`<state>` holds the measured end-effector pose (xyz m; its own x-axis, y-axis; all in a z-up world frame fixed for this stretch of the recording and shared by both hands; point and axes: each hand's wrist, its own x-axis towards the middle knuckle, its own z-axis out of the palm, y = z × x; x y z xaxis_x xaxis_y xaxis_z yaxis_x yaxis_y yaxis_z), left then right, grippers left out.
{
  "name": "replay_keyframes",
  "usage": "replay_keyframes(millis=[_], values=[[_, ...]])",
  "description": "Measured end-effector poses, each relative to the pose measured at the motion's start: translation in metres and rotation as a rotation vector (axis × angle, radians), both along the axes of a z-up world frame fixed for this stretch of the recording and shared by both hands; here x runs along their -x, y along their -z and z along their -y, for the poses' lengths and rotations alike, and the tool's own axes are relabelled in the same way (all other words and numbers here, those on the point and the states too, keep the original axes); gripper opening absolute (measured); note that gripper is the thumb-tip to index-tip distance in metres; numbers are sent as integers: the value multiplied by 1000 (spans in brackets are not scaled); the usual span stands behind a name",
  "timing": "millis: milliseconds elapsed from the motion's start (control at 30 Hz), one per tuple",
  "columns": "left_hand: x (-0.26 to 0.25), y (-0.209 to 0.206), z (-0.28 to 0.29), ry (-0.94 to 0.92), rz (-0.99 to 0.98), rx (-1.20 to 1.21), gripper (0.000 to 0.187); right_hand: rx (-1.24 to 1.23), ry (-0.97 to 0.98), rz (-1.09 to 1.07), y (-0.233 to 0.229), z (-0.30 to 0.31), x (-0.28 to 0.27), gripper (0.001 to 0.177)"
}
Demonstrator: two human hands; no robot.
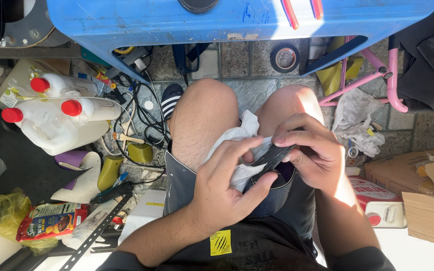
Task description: The person uses a heat gun to warm a black shoe sole, then wipes it with a cloth. They press and smooth the sole edges by hand, inspect the fit, and use a hammer to tap the sole into place.
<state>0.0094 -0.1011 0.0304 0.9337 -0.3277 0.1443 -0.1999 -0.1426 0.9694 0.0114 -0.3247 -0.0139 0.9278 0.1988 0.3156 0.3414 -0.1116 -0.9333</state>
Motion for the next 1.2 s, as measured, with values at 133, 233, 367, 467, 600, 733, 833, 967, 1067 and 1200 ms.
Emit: replay_keyframes(millis=[133, 233, 367, 467, 600, 733, 833, 967, 1067, 1200], values=[[-2, -4, 0, 30, 35, -87, 47, 26, 10, 0, -3, -1, 0, 22], [-1, 1, 2, 0, 76, -38, 46, 37, 20, -8, -4, -3, 1, 20], [1, 10, 3, -38, 201, -91, 48, 35, 35, 1, -4, -6, 1, 19], [1, 12, 3, -43, 287, -148, 50, 32, 73, -3, -3, -8, 3, 19], [-4, 16, 4, -30, 369, -203, 53, 69, 164, -25, -3, -11, 5, 17], [-6, 15, 4, -15, 352, -236, 50, 47, 182, -54, -5, -10, 1, 15], [-10, 10, 5, 19, 269, -259, 46, -1, 78, 36, -5, -5, -7, 19], [-28, 9, 9, 109, 393, -280, 43, -2, 30, 66, -2, 4, -19, 20], [-39, 10, 17, 95, 381, -276, 37, 83, 132, 49, 0, 11, -18, 14], [-29, 1, 31, 18, 302, -189, 34, 50, 231, 26, -1, 16, -6, 14]])
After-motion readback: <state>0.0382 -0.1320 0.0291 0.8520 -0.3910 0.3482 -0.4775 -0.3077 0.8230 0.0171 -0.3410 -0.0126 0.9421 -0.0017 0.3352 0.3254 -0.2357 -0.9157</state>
